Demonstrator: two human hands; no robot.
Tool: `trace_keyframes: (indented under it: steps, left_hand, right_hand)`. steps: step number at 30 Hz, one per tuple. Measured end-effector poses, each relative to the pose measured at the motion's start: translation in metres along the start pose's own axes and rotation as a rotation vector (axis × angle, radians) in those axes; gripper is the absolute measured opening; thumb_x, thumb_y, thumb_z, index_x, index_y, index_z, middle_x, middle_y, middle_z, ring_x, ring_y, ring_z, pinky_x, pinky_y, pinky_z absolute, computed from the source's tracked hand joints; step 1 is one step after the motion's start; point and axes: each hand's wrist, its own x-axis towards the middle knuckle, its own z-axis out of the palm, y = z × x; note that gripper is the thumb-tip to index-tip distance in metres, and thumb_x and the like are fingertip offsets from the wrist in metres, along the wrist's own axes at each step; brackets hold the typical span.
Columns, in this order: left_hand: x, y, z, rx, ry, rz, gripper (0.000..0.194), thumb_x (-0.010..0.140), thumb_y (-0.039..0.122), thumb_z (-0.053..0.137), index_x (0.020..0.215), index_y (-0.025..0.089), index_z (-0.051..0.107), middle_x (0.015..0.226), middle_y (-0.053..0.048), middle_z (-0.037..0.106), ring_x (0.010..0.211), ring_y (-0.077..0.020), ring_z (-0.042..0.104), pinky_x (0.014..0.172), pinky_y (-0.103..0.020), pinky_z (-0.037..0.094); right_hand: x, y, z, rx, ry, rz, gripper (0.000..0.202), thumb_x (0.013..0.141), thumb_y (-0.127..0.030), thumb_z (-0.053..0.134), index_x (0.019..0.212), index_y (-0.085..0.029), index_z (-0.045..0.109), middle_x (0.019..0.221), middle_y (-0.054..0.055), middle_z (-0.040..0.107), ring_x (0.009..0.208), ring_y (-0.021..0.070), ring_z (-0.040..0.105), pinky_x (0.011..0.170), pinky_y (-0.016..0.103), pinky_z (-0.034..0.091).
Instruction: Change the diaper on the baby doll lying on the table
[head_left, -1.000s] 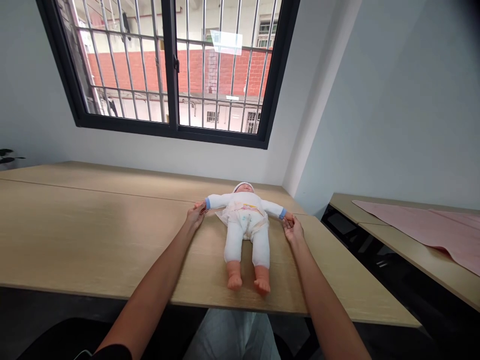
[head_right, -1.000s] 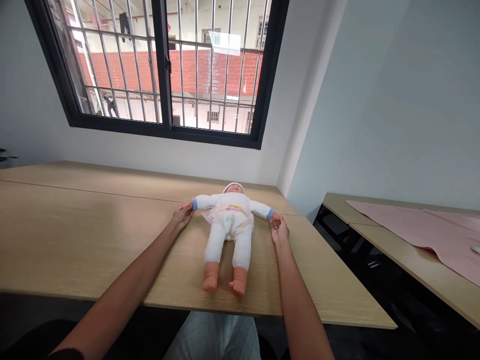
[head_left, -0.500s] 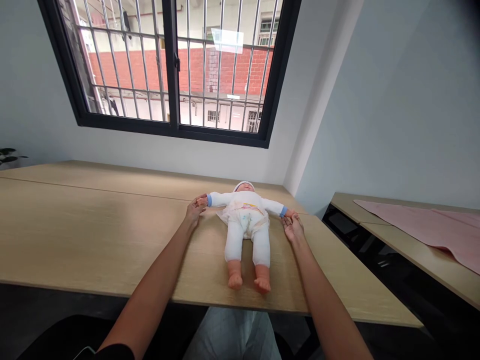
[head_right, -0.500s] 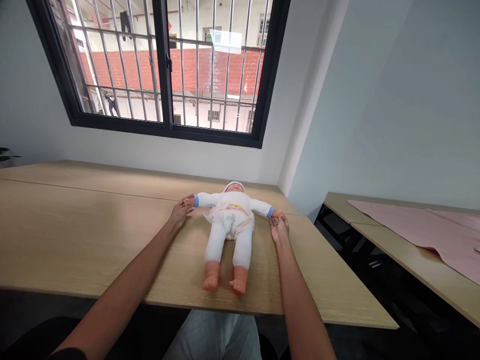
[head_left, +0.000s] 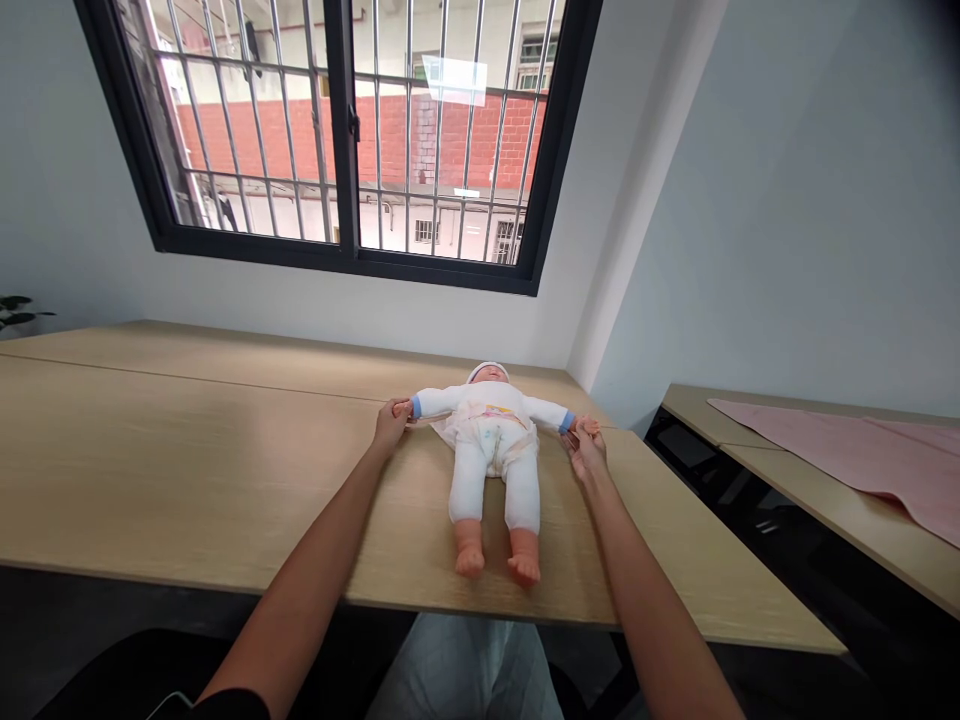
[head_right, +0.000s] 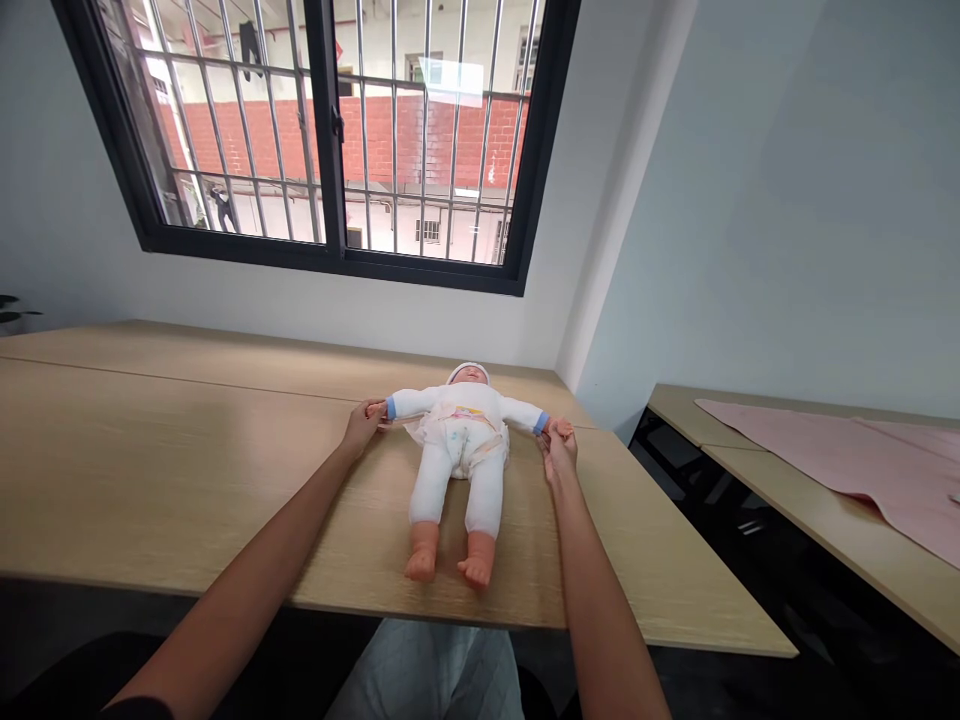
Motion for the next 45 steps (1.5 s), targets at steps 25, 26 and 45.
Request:
trace_keyframes:
  steps: [25, 26, 45]
  left_hand:
    - [-0.004, 0.015, -0.001, -0.021, -0.060, -0.173, 0.025, 0.093, 0.036, 0.055, 0.097, 0.012, 0.058, 0.076, 0.001, 0.058, 0.058, -0.0069, 0.053, 0.052, -0.020, 0.048]
    - [-0.005, 0.015, -0.001, -0.026, -0.063, -0.168, 0.025, 0.093, 0.036, 0.055, 0.097, 0.012, 0.059, 0.076, 0.001, 0.058, 0.057, -0.0068, 0.053, 0.052, -0.020, 0.048]
    - [-0.002, 0.010, -0.003, -0.051, -0.076, -0.023, 0.047, 0.072, 0.040, 0.075, 0.109, 0.019, 0.055, 0.082, -0.001, 0.064, 0.058, -0.0119, 0.065, 0.050, -0.019, 0.045]
  right_hand:
    - [0.003, 0.006, -0.007, -0.187, 0.176, -0.094, 0.019, 0.073, -0.024, 0.070, 0.071, -0.016, 0.052, 0.053, -0.005, 0.058, 0.041, 0.0083, 0.056, 0.035, 0.012, 0.043]
    - [0.003, 0.006, -0.008, -0.193, 0.182, -0.090, 0.020, 0.073, -0.024, 0.070, 0.071, -0.016, 0.053, 0.052, -0.005, 0.057, 0.041, 0.0083, 0.056, 0.035, 0.012, 0.043]
    - [0.009, 0.004, -0.009, -0.061, 0.110, -0.007, 0.028, 0.073, -0.026, 0.076, 0.087, -0.018, 0.053, 0.066, -0.005, 0.065, 0.052, 0.0081, 0.062, 0.051, 0.015, 0.053]
